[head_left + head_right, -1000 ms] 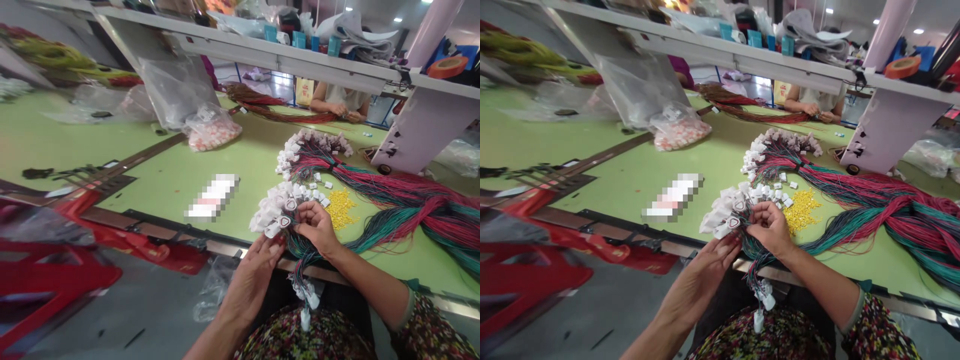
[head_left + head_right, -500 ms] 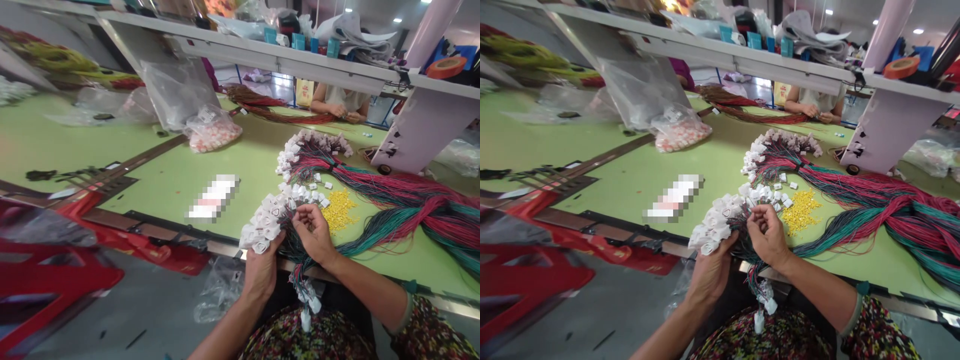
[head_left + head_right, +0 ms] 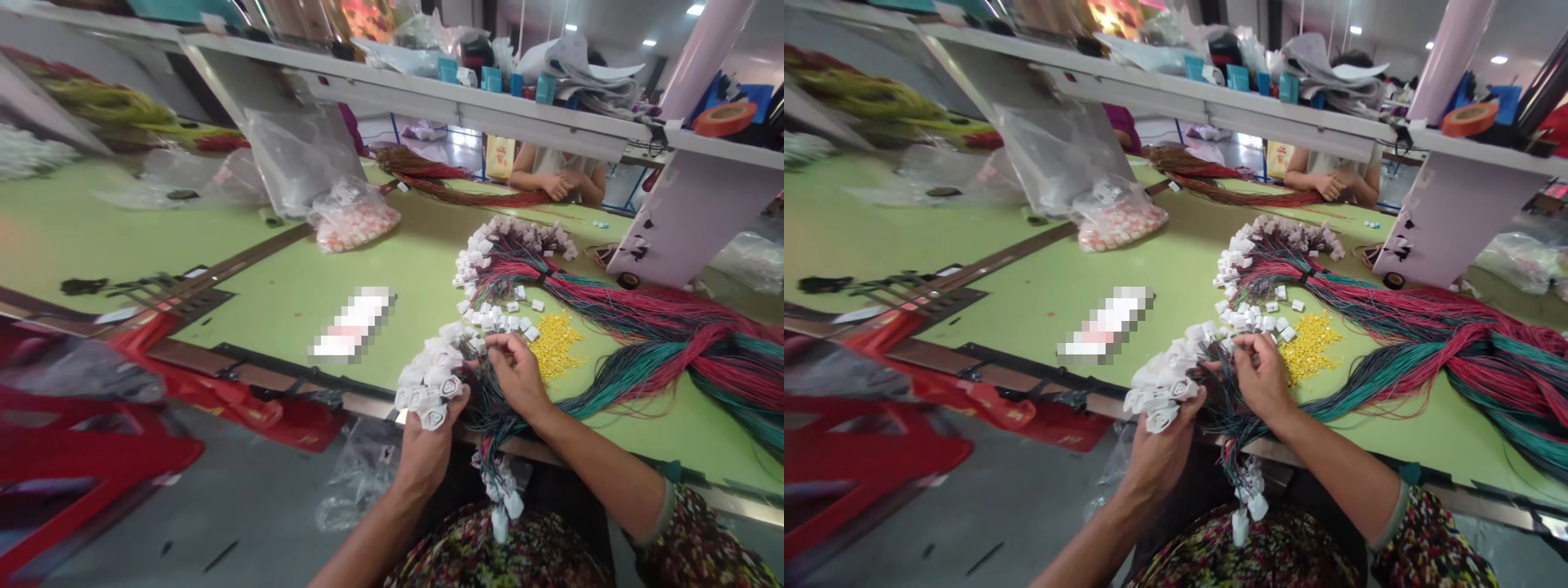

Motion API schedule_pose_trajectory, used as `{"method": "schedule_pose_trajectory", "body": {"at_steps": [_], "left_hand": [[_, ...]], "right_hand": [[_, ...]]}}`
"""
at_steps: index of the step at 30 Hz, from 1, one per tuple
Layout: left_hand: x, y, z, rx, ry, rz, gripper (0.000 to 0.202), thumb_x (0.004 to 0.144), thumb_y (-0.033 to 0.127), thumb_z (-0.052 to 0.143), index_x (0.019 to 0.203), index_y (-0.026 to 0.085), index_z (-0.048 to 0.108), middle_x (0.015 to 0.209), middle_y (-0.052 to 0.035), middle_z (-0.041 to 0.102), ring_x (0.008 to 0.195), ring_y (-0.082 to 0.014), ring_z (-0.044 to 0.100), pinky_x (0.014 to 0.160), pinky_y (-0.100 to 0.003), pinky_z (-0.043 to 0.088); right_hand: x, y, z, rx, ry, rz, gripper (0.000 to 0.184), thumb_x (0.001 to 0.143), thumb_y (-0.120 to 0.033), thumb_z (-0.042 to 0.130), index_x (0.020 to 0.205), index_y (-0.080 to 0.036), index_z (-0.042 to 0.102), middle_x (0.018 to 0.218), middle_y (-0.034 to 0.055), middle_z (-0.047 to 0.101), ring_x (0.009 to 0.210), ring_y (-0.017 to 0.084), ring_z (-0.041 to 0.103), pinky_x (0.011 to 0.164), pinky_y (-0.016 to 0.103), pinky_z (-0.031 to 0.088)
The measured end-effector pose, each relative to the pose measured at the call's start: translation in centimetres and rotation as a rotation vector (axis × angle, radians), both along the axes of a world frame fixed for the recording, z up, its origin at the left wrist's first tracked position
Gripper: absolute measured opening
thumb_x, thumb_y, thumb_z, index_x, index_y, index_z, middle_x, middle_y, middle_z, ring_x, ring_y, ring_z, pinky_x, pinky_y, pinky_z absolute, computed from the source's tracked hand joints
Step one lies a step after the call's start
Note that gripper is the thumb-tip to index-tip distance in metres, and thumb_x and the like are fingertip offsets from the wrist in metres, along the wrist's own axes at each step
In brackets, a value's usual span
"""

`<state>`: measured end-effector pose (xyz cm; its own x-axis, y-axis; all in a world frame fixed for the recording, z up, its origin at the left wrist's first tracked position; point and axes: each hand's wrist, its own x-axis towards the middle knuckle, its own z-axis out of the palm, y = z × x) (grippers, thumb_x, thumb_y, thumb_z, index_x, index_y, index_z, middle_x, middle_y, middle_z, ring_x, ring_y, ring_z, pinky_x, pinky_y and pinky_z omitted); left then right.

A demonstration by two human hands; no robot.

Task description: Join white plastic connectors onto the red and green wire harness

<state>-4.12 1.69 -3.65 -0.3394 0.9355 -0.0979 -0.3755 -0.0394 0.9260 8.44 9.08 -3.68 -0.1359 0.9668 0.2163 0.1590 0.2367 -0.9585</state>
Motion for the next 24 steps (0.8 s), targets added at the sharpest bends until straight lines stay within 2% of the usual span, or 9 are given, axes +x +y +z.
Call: {"method": "schedule_pose_trajectory", "body": {"at_steps": [2,4,7,9,10,13,18,21,24], "left_hand": [[0.0,0.2,0.1,0.015,0.076,0.017,0.036,0.073,0.038,0.084,0.103,0.02,0.074,0.106,-0.0068,0.078,0.114,-0.0309,0.068,0.112,-0.045,0.044],[-0.4,0.2,0.8,0.03,0.273,0.009,0.027,0.072,0.034,0.084,0.095,0.022,0.076,0.103,-0.0062,0.078,0.119,-0.0328,0.065,0.117,-0.045,0.038],[-1.2,0.4,2.5,0.054,0.492,-0.12,0.02,0.068,0.029,0.085,0.086,0.024,0.078,0.096,-0.0068,0.078,0.122,-0.039,0.061,0.119,-0.05,0.035],[-1.5,0.7,3.8,0.122,0.565,-0.182,0.022,0.064,0.026,0.087,0.084,0.024,0.078,0.104,-0.0094,0.078,0.129,-0.0425,0.055,0.121,-0.053,0.032],[-1.5,0.9,4.3,0.177,0.617,-0.188,0.026,0.062,0.024,0.088,0.087,0.024,0.079,0.115,-0.0105,0.076,0.136,-0.043,0.049,0.123,-0.054,0.029],[-1.2,1.1,5.4,0.294,0.744,-0.268,0.042,0.057,0.022,0.09,0.098,0.024,0.08,0.137,-0.0113,0.067,0.144,-0.0431,0.039,0.126,-0.054,0.021],[-1.6,0.5,5.7,0.28,0.707,-0.402,0.057,0.054,0.019,0.092,0.109,0.023,0.079,0.141,-0.0139,0.064,0.144,-0.0443,0.041,0.126,-0.056,0.017],[-3.6,0.4,5.4,0.204,0.649,-0.437,0.082,0.049,0.014,0.093,0.128,0.021,0.071,0.148,-0.0165,0.059,0.143,-0.0462,0.043,0.125,-0.054,0.024],[-6.2,1.2,4.5,0.212,0.638,-0.473,0.081,0.061,0.01,0.084,0.138,0.022,0.064,0.145,-0.016,0.061,0.137,-0.0417,0.053,0.123,-0.051,0.031]], "right_hand": [[0.3,-0.1,1.1,-0.018,0.057,0.101,0.027,0.1,-0.037,0.05,0.116,-0.022,0.065,0.105,0.0064,0.07,0.096,0.02,0.067,0.089,0.036,0.055],[0.8,-0.3,2.4,-0.056,0.1,0.326,0.033,0.101,-0.044,0.052,0.126,-0.024,0.062,0.114,0.0069,0.071,0.104,0.02,0.069,0.093,0.037,0.055],[1.9,-0.7,3.9,-0.084,0.056,0.609,0.077,0.081,-0.047,0.08,0.147,-0.029,0.044,0.136,0.0094,0.064,0.124,0.025,0.063,0.102,0.043,0.052],[2.4,-1.2,4.1,-0.073,0.012,0.659,0.107,0.066,-0.039,0.092,0.154,-0.029,0.032,0.141,0.0112,0.06,0.131,0.027,0.058,0.108,0.047,0.049],[2.4,-1.4,3.8,-0.07,0.017,0.658,0.11,0.063,-0.035,0.093,0.154,-0.028,0.03,0.141,0.0117,0.06,0.131,0.027,0.058,0.11,0.048,0.047],[1.6,-2.5,2.0,-0.107,0.194,0.559,0.087,0.066,-0.034,0.089,0.14,-0.024,0.045,0.129,0.0113,0.067,0.115,0.027,0.068,0.106,0.047,0.052],[0.1,-3.6,-0.6,-0.193,0.349,0.255,0.05,0.076,-0.043,0.082,0.116,-0.023,0.059,0.106,0.0074,0.075,0.102,0.027,0.073,0.092,0.043,0.06],[0.3,-3.5,-1.0,0.048,0.138,0.21,0.028,0.09,-0.044,0.066,0.107,-0.022,0.063,0.097,0.0072,0.075,0.092,0.026,0.073,0.084,0.04,0.06],[0.8,-3.3,-1.1,0.289,-0.047,0.26,0.027,0.09,-0.049,0.064,0.096,-0.023,0.064,0.09,0.0073,0.073,0.083,0.026,0.069,0.08,0.042,0.058]]}}
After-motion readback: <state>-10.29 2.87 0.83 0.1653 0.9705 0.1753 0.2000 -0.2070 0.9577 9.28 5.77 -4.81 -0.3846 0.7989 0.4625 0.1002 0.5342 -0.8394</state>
